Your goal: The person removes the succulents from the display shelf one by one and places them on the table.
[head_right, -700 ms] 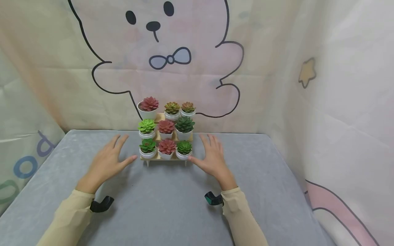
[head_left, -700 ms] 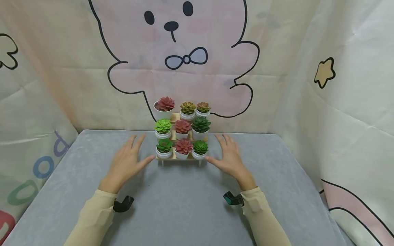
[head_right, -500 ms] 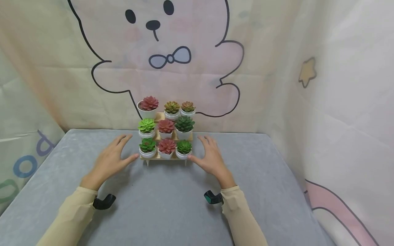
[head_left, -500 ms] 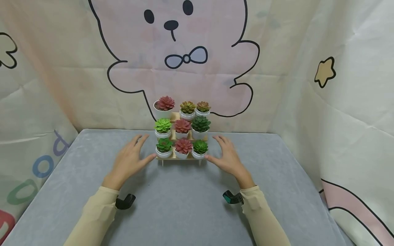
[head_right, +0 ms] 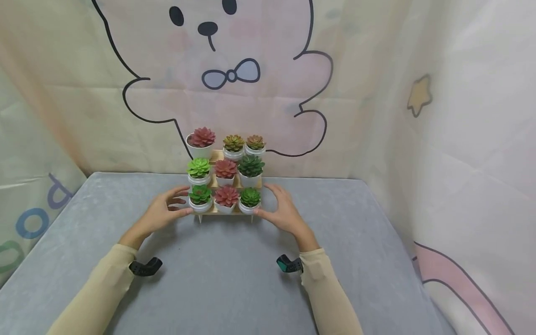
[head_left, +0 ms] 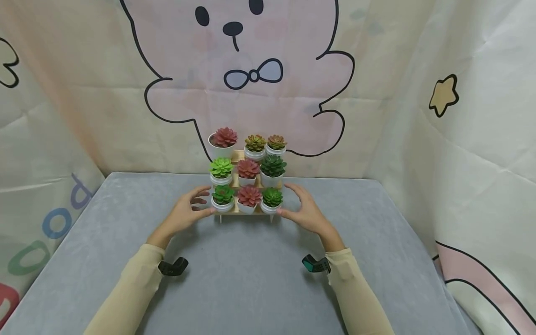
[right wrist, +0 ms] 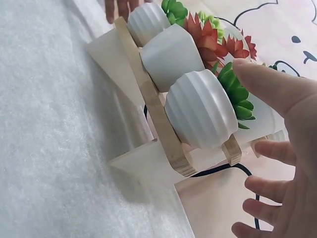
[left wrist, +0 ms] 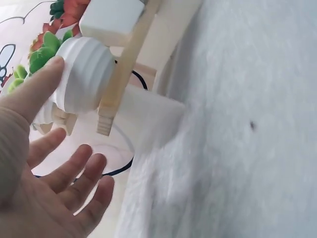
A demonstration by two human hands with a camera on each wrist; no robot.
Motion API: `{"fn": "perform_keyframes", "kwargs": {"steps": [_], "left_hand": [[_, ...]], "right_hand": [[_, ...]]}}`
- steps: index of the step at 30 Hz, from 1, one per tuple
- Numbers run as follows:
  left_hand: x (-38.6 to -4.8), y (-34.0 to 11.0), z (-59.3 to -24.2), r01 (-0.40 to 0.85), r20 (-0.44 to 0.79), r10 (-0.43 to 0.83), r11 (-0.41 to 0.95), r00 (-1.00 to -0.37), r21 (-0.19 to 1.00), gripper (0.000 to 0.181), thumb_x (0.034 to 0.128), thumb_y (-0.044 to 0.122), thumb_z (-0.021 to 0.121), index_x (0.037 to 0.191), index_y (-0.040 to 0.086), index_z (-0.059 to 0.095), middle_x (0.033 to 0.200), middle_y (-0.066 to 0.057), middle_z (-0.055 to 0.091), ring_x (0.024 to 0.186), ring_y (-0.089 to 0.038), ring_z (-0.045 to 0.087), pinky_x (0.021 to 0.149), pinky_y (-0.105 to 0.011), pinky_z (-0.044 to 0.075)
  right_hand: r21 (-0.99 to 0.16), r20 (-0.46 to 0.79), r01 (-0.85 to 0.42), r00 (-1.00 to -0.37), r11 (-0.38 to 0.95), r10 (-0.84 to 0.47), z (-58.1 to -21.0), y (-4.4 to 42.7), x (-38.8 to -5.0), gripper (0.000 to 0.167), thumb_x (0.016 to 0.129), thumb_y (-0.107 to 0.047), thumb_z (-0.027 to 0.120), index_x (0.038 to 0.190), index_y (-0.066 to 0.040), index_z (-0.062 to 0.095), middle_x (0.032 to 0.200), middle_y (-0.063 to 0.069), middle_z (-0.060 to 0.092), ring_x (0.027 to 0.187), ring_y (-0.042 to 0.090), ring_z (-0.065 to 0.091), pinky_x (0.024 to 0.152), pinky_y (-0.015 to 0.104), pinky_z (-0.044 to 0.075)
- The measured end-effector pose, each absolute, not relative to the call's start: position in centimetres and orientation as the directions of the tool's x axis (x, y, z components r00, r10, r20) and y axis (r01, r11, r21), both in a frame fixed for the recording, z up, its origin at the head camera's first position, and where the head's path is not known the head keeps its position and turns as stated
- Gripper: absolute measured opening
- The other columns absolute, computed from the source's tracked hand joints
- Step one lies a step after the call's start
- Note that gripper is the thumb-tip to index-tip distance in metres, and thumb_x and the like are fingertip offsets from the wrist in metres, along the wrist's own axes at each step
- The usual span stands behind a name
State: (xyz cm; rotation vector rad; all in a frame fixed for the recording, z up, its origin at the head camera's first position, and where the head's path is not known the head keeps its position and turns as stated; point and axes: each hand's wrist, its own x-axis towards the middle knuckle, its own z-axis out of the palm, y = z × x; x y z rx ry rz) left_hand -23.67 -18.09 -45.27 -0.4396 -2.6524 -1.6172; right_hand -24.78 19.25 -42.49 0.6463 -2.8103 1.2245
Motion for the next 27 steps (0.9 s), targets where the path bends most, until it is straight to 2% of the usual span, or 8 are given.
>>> {"fn": "perform_keyframes", "kwargs": {"steps": [5,9,13,18,27], "left_hand": [[-23.9,-18.1,-46.0,0.25,0.162,0.266,0.342,-0.95,0.906,0.067,0.0906,0.006,0.074,0.148,-0.005,0.043,0.138,-0.035,0.055,0.114,-0.045,0.062,0.099,-0.055,0.054],[-24.1,-17.9,-46.9,0.261,0.174,0.273,0.322,-0.946,0.91,0.062,0.0904,0.002,0.073,0.145,-0.01,0.045,0.134,-0.036,0.057,0.109,-0.041,0.066,0.093,-0.035,0.057],[-24.3,-17.8,-47.7,0.263,0.178,0.272,0.319,-0.946,0.911,0.059,0.0907,0.001,0.072,0.142,-0.013,0.047,0.131,-0.037,0.059,0.107,-0.039,0.068,0.085,-0.019,0.054],[-24.6,-17.6,-48.3,0.265,0.175,0.284,0.319,-0.943,0.91,0.056,0.0923,0.001,0.07,0.141,-0.015,0.047,0.13,-0.037,0.059,0.107,-0.041,0.069,0.084,-0.018,0.055],[-24.7,-17.9,-48.3,0.251,0.162,0.268,0.339,-0.95,0.907,0.057,0.0924,0.002,0.07,0.142,-0.014,0.047,0.13,-0.036,0.06,0.11,-0.043,0.067,0.086,-0.017,0.054]], "right_hand": [[-0.744,0.165,-0.371,-0.908,0.557,-0.384,-42.6,18.7,-24.9,0.083,0.087,-0.034,0.08,0.156,-0.017,0.038,0.161,0.012,0.037,0.149,0.036,0.033,0.114,0.065,0.036],[-0.767,0.183,-0.374,-0.906,0.521,-0.381,-42.9,18.4,-24.9,0.08,0.086,-0.028,0.082,0.155,-0.018,0.041,0.158,0.013,0.041,0.146,0.036,0.037,0.113,0.063,0.038],[-0.779,0.212,-0.394,-0.898,0.488,-0.386,-43.3,18.3,-24.9,0.077,0.086,-0.023,0.082,0.153,-0.015,0.044,0.155,0.014,0.045,0.142,0.038,0.041,0.11,0.064,0.04],[-0.783,0.199,-0.384,-0.9,0.489,-0.388,-43.7,18.3,-24.9,0.077,0.086,-0.024,0.082,0.152,-0.014,0.044,0.154,0.015,0.046,0.14,0.04,0.042,0.109,0.062,0.041],[-0.792,0.205,-0.385,-0.899,0.474,-0.387,-44.0,17.8,-25.1,0.075,0.087,-0.021,0.081,0.152,-0.01,0.044,0.152,0.015,0.048,0.134,0.035,0.048,0.107,0.058,0.044]]}}
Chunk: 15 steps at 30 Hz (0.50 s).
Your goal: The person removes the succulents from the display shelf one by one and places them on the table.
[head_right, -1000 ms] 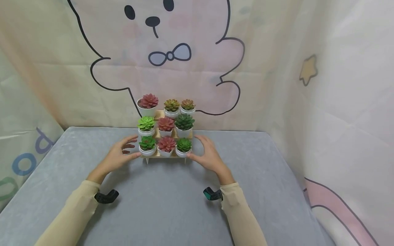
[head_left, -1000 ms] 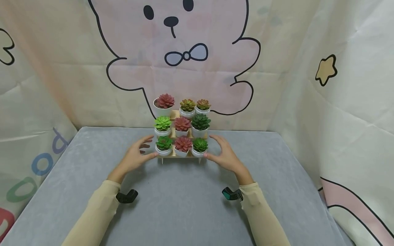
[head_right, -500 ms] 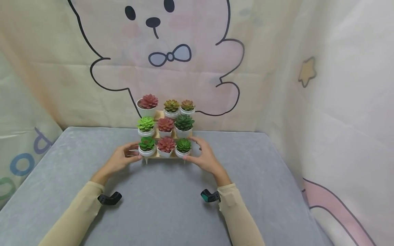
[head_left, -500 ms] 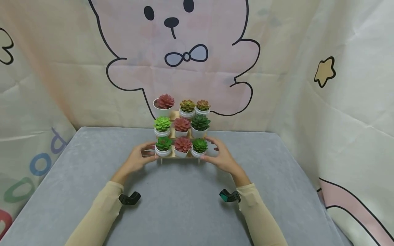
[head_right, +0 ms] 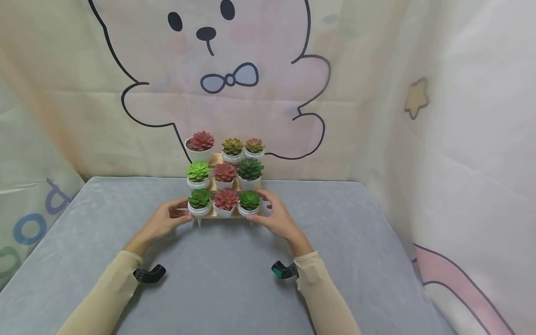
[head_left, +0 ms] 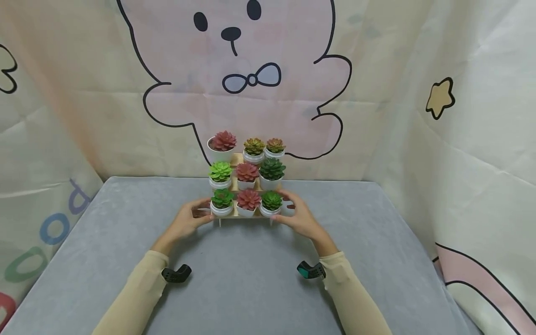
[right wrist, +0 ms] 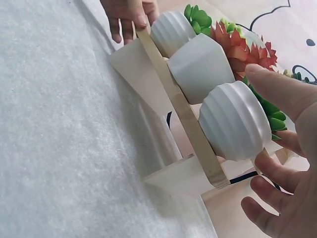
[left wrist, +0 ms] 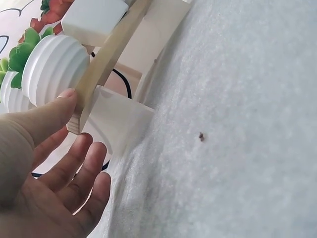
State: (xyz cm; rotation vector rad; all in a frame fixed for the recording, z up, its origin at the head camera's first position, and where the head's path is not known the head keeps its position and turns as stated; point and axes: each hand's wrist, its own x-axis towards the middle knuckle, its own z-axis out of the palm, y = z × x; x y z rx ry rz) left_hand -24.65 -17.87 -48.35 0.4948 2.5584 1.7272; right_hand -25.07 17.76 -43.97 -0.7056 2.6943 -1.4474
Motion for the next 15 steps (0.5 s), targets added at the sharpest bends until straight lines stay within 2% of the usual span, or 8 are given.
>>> {"fn": "perform_keyframes", "kwargs": {"steps": [6,12,15], "left_hand": [[-24.47,-18.03,-48.02,0.243,0.15,0.274,0.347,-0.95,0.906,0.057,0.0932,0.003,0.07,0.143,-0.013,0.047,0.133,-0.035,0.059,0.113,-0.045,0.066,0.084,-0.014,0.051],[-24.34,-17.8,-47.77,0.25,0.154,0.268,0.375,-0.951,0.893,0.057,0.0938,0.005,0.07,0.143,-0.013,0.048,0.132,-0.035,0.06,0.111,-0.042,0.067,0.086,-0.018,0.053],[-24.27,-17.7,-47.59,0.247,0.151,0.267,0.374,-0.952,0.894,0.057,0.0939,0.004,0.07,0.143,-0.013,0.047,0.132,-0.035,0.06,0.11,-0.042,0.067,0.087,-0.019,0.053]], "right_hand": [[-0.813,0.216,-0.383,-0.898,0.438,-0.384,-44.06,17.34,-25.06,0.071,0.087,-0.018,0.08,0.149,-0.009,0.048,0.149,0.016,0.053,0.13,0.036,0.053,0.106,0.059,0.046],[-0.824,0.229,-0.387,-0.896,0.414,-0.381,-44.29,17.21,-25.21,0.065,0.086,-0.013,0.08,0.145,-0.005,0.053,0.139,0.019,0.06,0.124,0.037,0.057,0.103,0.061,0.046],[-0.831,0.224,-0.379,-0.898,0.406,-0.38,-43.97,17.03,-25.07,0.064,0.087,-0.008,0.079,0.144,0.0,0.052,0.139,0.023,0.06,0.124,0.04,0.056,0.102,0.064,0.045]]}}
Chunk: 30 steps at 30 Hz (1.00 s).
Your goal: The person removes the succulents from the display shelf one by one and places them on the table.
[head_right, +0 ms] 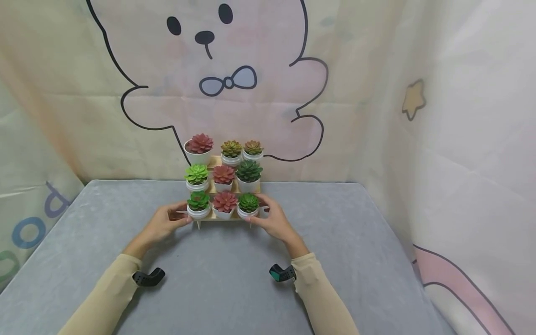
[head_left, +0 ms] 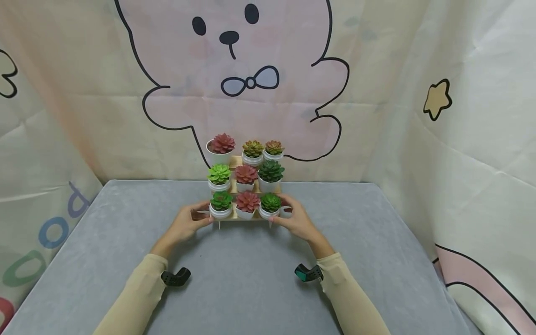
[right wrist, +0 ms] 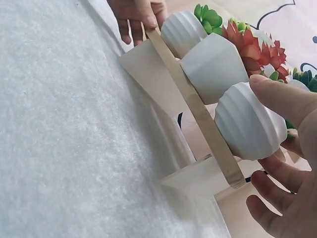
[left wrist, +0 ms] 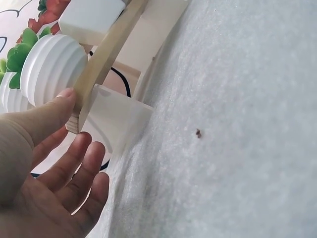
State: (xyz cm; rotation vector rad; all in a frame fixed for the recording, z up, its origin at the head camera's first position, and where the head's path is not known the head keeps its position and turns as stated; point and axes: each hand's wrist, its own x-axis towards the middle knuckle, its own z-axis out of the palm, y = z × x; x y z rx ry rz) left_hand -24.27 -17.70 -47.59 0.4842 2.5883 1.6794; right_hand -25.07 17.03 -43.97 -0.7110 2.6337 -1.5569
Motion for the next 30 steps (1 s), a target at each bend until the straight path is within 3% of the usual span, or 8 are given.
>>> {"fn": "perform_keyframes", "kwargs": {"steps": [5,12,20,30], "left_hand": [[-24.2,-17.6,-47.6,0.241,0.146,0.267,0.367,-0.953,0.899,0.058,0.0937,0.005,0.071,0.143,-0.012,0.047,0.132,-0.034,0.061,0.111,-0.041,0.067,0.086,-0.017,0.052],[-24.2,-17.6,-47.6,0.226,0.134,0.257,0.371,-0.957,0.901,0.059,0.0938,0.006,0.071,0.144,-0.012,0.046,0.132,-0.034,0.061,0.111,-0.039,0.067,0.084,-0.014,0.051],[-24.0,-17.6,-47.4,0.209,0.119,0.255,0.364,-0.96,0.907,0.06,0.0938,0.007,0.071,0.145,-0.011,0.046,0.134,-0.034,0.059,0.112,-0.041,0.066,0.083,-0.013,0.05],[-24.1,-17.6,-47.5,0.224,0.127,0.257,0.391,-0.958,0.893,0.06,0.0948,0.009,0.071,0.145,-0.01,0.046,0.134,-0.033,0.06,0.11,-0.037,0.067,0.084,-0.015,0.052]], "right_hand": [[-0.842,0.208,-0.363,-0.901,0.4,-0.38,-42.8,16.7,-24.2,0.062,0.086,-0.002,0.077,0.142,0.007,0.051,0.138,0.029,0.058,0.123,0.046,0.055,0.102,0.067,0.044],[-0.837,0.23,-0.378,-0.899,0.396,-0.372,-45.3,17.0,-25.7,0.06,0.087,-0.006,0.078,0.142,0.002,0.054,0.136,0.025,0.062,0.123,0.042,0.057,0.102,0.066,0.044],[-0.841,0.23,-0.37,-0.904,0.394,-0.36,-45.5,17.0,-25.6,0.054,0.086,-0.01,0.08,0.136,-0.001,0.06,0.128,0.02,0.067,0.119,0.036,0.06,0.101,0.061,0.048],[-0.858,0.203,-0.324,-0.927,0.399,-0.315,-45.5,17.2,-25.7,0.059,0.085,-0.011,0.081,0.138,0.001,0.058,0.129,0.02,0.066,0.116,0.033,0.062,0.1,0.056,0.051]]}}
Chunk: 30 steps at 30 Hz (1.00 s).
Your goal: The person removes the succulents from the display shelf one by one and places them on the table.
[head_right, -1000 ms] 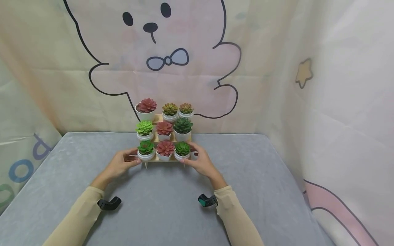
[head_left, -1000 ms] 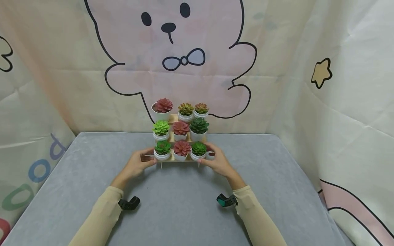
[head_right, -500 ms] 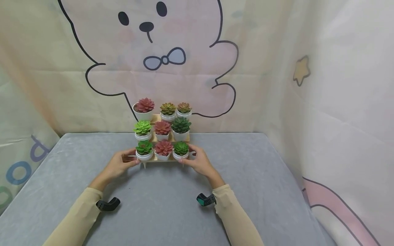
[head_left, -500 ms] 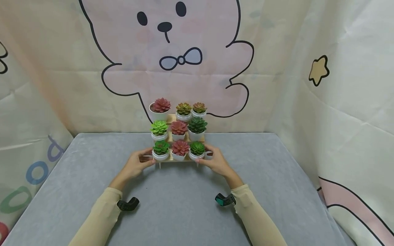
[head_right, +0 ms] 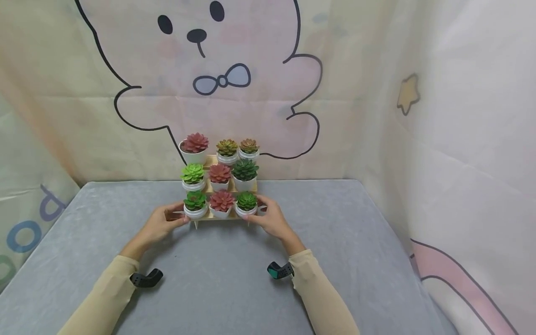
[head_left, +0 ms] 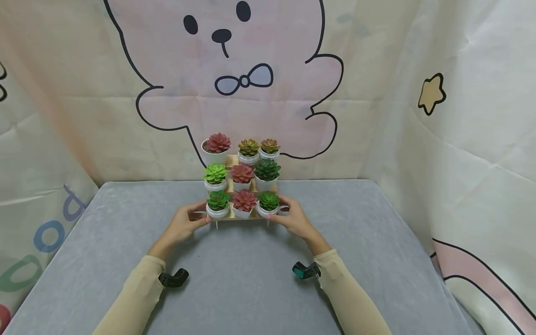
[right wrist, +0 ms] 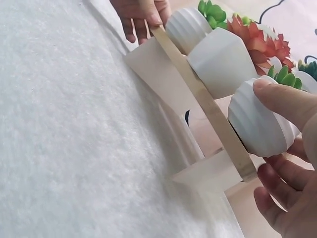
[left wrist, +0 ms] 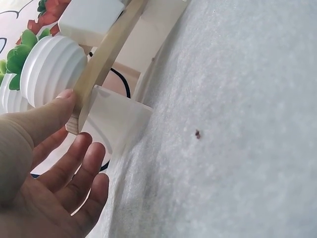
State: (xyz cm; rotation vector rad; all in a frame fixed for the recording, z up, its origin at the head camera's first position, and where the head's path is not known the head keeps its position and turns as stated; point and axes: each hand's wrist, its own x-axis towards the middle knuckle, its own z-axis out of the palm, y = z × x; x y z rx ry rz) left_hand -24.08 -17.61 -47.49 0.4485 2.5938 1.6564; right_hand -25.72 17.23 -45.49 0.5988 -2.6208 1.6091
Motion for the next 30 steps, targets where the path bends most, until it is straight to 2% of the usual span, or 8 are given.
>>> {"fn": "perform_keyframes", "kwargs": {"steps": [8,16,25,30], "left_hand": [[-24.1,-17.4,-48.0,0.213,0.12,0.252,0.384,-0.96,0.899,0.06,0.0944,0.01,0.071,0.146,-0.009,0.046,0.135,-0.033,0.059,0.105,-0.022,0.068,0.082,-0.016,0.054],[-24.0,-17.7,-47.5,0.203,0.109,0.254,0.38,-0.961,0.902,0.061,0.0947,0.01,0.071,0.147,-0.008,0.045,0.135,-0.032,0.059,0.109,-0.031,0.068,0.081,-0.015,0.053],[-24.4,-17.9,-47.7,0.2,0.102,0.266,0.374,-0.959,0.906,0.061,0.0948,0.009,0.071,0.148,-0.007,0.045,0.136,-0.031,0.059,0.11,-0.032,0.066,0.081,-0.014,0.053],[-24.3,-17.8,-47.7,0.202,0.103,0.266,0.379,-0.958,0.903,0.061,0.0951,0.009,0.07,0.148,-0.007,0.045,0.136,-0.032,0.059,0.109,-0.031,0.067,0.08,-0.014,0.053]], "right_hand": [[-0.878,0.197,-0.313,-0.926,0.362,-0.322,-44.7,19.1,-25.5,0.064,0.086,-0.009,0.08,0.143,0.003,0.052,0.136,0.023,0.062,0.117,0.035,0.064,0.101,0.048,0.054],[-0.857,0.194,-0.33,-0.918,0.396,-0.346,-43.5,21.1,-24.4,0.061,0.084,-0.008,0.083,0.139,-0.001,0.057,0.128,0.018,0.067,0.11,0.025,0.065,0.097,0.038,0.055],[-0.848,0.167,-0.355,-0.884,0.395,-0.437,-43.6,21.3,-22.0,0.065,0.083,-0.009,0.084,0.14,0.001,0.055,0.131,0.018,0.066,0.11,0.022,0.066,0.1,0.049,0.054],[-0.86,0.134,-0.344,-0.864,0.377,-0.485,-44.2,20.3,-20.9,0.067,0.083,-0.009,0.083,0.142,-0.001,0.054,0.137,0.016,0.063,0.118,0.025,0.063,0.103,0.039,0.053]]}}
